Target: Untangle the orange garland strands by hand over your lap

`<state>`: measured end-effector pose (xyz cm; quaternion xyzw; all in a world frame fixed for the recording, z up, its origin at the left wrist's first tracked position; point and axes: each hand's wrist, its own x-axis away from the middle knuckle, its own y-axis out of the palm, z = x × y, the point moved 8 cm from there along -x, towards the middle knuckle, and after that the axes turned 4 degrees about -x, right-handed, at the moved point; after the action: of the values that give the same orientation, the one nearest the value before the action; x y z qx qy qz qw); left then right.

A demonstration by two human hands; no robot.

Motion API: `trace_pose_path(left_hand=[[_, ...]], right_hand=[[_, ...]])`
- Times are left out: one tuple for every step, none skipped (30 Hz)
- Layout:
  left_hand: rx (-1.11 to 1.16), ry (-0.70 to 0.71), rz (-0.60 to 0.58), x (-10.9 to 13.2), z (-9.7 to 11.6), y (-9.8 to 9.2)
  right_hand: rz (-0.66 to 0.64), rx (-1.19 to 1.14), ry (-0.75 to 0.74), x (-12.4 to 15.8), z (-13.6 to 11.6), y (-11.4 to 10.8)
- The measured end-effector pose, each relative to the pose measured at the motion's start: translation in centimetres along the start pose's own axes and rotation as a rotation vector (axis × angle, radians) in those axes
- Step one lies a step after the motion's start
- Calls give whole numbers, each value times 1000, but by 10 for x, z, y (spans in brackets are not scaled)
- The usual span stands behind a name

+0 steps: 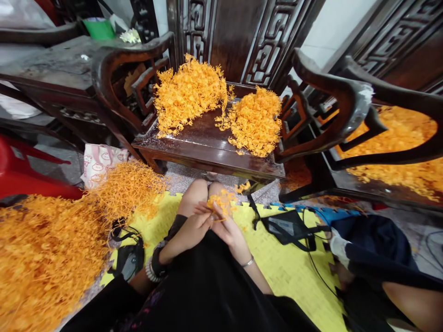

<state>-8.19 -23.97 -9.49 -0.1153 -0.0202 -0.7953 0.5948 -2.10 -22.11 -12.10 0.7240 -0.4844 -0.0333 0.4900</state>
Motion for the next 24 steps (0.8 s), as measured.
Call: trace_pose_path(left_hand=[[-58, 18, 13, 1, 0, 0], [-110, 35, 18, 3, 1, 0], [-154, 52, 16, 5, 2, 1], [-191, 65, 8, 8, 4, 1], [-216, 76, -1, 11, 6, 2], [-243, 91, -15, 13, 9, 3], [-280, 116, -37, 16, 13, 4], [-329, 151, -63, 19, 18, 6], [-386, 193, -92, 21, 23, 7], [-445, 239, -118, 24, 29, 9], [-495, 284, -140, 26, 34, 10], [-527, 325, -153, 29, 39, 11], [-538, 357, -154, 31, 43, 10], [-538, 383, -151, 33, 47, 8], [-531, 405, -148, 35, 51, 6], [-520, 415, -147, 38, 54, 3], [-503, 416, -155, 41, 55, 2], [-479, 409, -172, 44, 57, 0], [-454, 395, -197, 47, 57, 0], [-433, 378, -223, 50, 57, -1], [-419, 365, -244, 53, 58, -1], [-415, 356, -261, 56, 59, -1], [-419, 353, -272, 59, 60, -1], [-434, 357, -279, 62, 62, -2]], right_hand=[[-27, -18, 38, -1, 1, 1], [-39, -32, 51, -1, -1, 2], [-48, -54, 55, 0, -5, 3], [-57, -80, 53, 2, -11, 5], [-73, -107, 51, 4, -18, 8], [-92, -134, 42, 7, -26, 11], [-110, -161, 23, 10, -34, 15], [-122, -183, -12, 14, -43, 19], [-124, -195, -63, 17, -52, 23], [-114, -197, -129, 21, -61, 25], [-96, -192, -198, 25, -69, 26], [-74, -180, -262, 29, -77, 28], [-55, -163, -312, 32, -82, 29], [-40, -143, -349, 36, -86, 31], [-31, -121, -375, 39, -89, 34], [-30, -93, -394, 41, -91, 37], [-37, -59, -406, 44, -92, 42], [-49, -22, -420, 47, -93, 47], [-62, 14, -433, 50, -93, 52], [-71, 47, -443, 52, -94, 56], [-76, 75, -455, 55, -94, 60], [-79, 103, -468, 57, -95, 63], [-94, 130, -493, 59, -97, 66], [-143, 165, -531, 62, -101, 71]])
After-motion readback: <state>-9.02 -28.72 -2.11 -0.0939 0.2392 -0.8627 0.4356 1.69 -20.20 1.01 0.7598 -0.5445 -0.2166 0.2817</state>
